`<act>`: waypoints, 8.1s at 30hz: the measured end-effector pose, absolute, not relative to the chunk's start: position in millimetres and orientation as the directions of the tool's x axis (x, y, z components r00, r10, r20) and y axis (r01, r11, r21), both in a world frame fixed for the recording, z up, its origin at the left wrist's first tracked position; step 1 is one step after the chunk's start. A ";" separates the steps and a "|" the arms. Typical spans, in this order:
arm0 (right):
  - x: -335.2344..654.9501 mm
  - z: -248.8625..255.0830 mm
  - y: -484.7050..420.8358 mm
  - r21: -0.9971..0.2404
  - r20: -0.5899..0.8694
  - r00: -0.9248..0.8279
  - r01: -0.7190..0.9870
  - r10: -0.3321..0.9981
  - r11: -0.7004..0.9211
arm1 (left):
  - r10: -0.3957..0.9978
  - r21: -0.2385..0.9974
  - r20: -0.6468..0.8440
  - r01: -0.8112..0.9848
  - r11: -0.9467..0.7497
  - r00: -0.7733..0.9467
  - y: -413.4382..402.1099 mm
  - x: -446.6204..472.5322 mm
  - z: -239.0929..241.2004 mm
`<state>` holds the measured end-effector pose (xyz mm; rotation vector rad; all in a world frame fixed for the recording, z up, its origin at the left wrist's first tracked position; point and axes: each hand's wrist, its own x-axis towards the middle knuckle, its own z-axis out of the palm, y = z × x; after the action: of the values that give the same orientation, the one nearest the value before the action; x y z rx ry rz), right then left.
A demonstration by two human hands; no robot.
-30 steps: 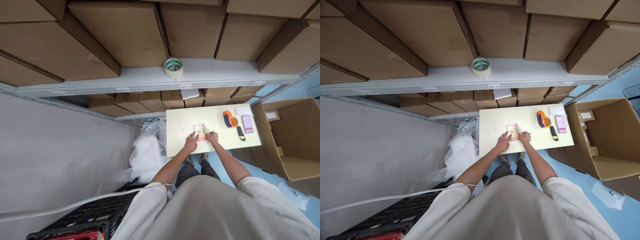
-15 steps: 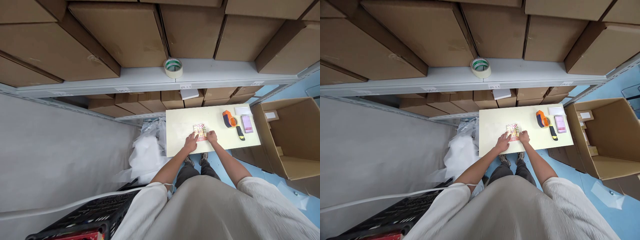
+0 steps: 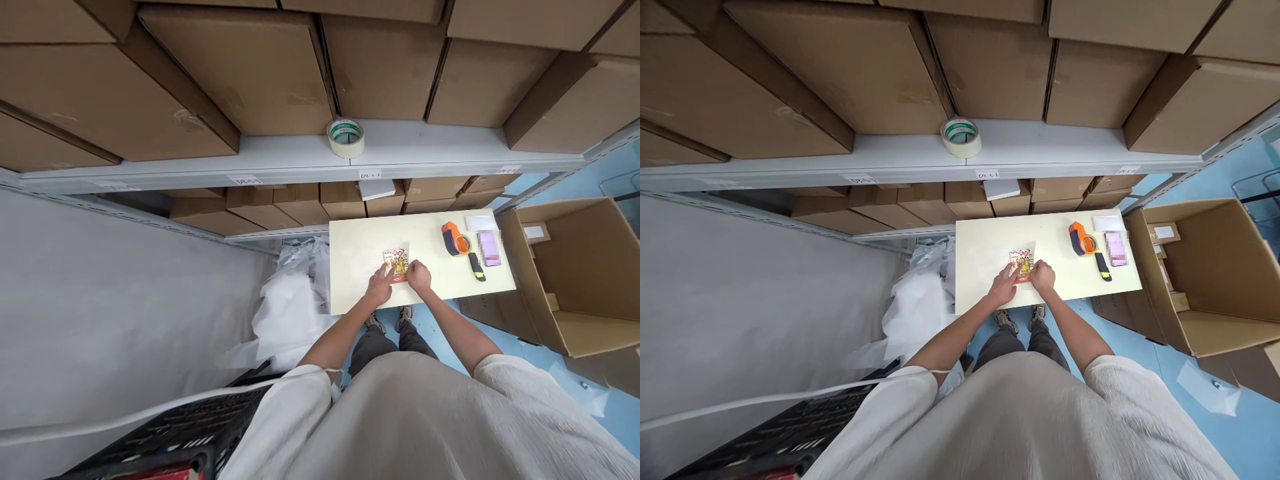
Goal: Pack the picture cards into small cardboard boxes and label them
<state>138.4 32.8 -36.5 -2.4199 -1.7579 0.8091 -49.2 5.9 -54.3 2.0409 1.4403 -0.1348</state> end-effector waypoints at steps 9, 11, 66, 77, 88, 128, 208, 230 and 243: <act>103.0 -23.0 29.4 -0.190 -0.346 0.018 0.978 0.938 -0.089 | 0.821 0.439 -0.430 0.882 -0.173 0.375 2.9 -61.3 -55.9; 97.9 -21.3 28.7 -0.175 -0.346 -0.001 0.982 0.938 -0.064 | 0.831 0.441 -0.414 0.881 -0.173 0.371 2.2 -64.4 -55.4; 86.6 -49.7 36.7 -0.735 -0.669 0.075 0.084 0.740 -0.673 | 0.874 0.695 -0.479 0.646 0.316 0.087 25.8 -66.4 -51.7; 50.8 -55.2 39.5 -0.758 -0.651 -0.097 0.119 0.753 -0.641 | 0.865 0.799 -0.488 0.339 0.496 -0.115 21.4 -125.7 -74.6; 30.7 -88.5 32.4 -0.815 -0.529 -0.094 0.331 0.843 -0.475 | 0.857 0.641 -0.470 0.584 0.498 -0.214 33.8 -141.1 -95.6; 329.3 -41.9 21.3 -0.363 -0.218 0.349 0.838 0.912 -0.407 | 0.958 0.818 -0.242 0.563 0.116 0.154 46.6 65.1 -54.3; 29.0 -6.8 94.3 -0.288 -0.534 0.078 0.919 0.842 -0.268 | 0.886 0.727 -0.419 0.658 0.197 0.198 7.9 -153.1 -99.6; 77.9 -19.9 -35.7 -0.370 -0.555 -0.032 0.904 0.831 -0.213 | 0.888 0.703 -0.433 0.675 0.226 0.153 -14.7 -155.6 -94.1; 95.6 25.4 -5.3 -0.797 -0.389 0.014 0.495 0.921 -0.345 | 0.819 0.586 -0.512 0.802 0.113 0.259 -9.6 -158.8 -73.1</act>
<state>95.6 -5.3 25.4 -1.8577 -1.4453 1.2836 -158.8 -9.6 -73.1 1.6609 1.5173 0.0243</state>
